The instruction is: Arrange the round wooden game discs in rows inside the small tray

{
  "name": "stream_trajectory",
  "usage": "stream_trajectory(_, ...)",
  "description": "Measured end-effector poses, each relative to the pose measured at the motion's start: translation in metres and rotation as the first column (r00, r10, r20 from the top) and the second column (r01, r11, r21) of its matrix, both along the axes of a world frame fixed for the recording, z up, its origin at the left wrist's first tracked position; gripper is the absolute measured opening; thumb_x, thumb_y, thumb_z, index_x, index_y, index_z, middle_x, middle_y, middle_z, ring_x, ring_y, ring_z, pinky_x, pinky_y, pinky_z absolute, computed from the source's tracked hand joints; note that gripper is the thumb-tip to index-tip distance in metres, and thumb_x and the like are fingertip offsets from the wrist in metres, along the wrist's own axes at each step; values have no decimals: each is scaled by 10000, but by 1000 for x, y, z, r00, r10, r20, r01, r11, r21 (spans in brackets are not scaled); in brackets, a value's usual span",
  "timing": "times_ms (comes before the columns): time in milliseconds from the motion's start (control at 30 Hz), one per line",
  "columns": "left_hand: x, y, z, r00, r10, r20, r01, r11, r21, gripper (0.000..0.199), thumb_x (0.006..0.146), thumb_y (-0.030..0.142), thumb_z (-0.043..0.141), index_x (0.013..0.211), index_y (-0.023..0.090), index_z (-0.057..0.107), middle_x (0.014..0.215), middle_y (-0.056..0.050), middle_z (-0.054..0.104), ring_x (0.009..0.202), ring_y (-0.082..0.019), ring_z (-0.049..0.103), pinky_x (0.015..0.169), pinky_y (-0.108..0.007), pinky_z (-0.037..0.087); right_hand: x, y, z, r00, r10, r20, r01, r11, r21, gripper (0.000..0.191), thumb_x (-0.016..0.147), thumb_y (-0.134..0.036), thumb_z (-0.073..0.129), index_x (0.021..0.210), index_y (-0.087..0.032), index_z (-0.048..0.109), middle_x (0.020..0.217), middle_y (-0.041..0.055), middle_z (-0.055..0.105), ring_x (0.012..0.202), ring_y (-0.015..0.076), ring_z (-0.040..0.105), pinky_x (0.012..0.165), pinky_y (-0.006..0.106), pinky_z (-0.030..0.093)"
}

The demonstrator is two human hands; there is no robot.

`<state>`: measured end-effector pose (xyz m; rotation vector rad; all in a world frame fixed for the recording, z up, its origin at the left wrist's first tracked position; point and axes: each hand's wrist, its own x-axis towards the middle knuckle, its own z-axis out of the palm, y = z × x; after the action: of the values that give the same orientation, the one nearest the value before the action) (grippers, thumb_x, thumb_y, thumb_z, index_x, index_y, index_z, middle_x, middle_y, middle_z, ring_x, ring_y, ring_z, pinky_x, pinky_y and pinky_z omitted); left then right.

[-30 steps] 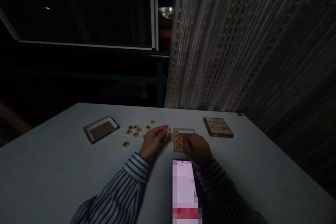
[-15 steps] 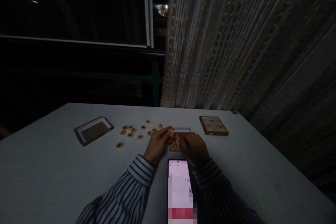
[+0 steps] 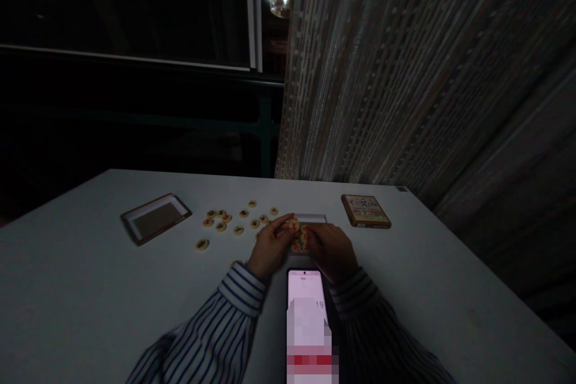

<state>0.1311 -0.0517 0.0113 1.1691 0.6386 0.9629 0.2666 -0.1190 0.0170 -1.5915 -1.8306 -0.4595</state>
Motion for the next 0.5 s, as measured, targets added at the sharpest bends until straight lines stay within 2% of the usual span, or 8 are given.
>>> stream_trajectory(200, 1, 0, -3, 1000, 29, 5, -30, 999, 22, 305, 657, 259, 673, 911, 114, 582, 817, -71, 682, 733, -147, 633, 704, -271, 498, 1, 2, -3, 999, 31, -31, -33, 999, -36, 236, 869, -256, 396, 931, -173, 608, 860, 46, 666, 786, 162, 570, 707, 281, 376)
stream_trajectory(500, 3, -3, -2, 999, 6, -44, -7, 1000, -22, 334, 660, 302, 669, 940, 121, 649, 907, -80, 690, 761, -166, 634, 714, -292, 508, 4, 9, -13, 997, 71, -3, -71, 995, -67, 287, 867, -350, 426, 1062, -209, 581, 956, 51, 657, 852, 160, 575, 729, 286, 394)
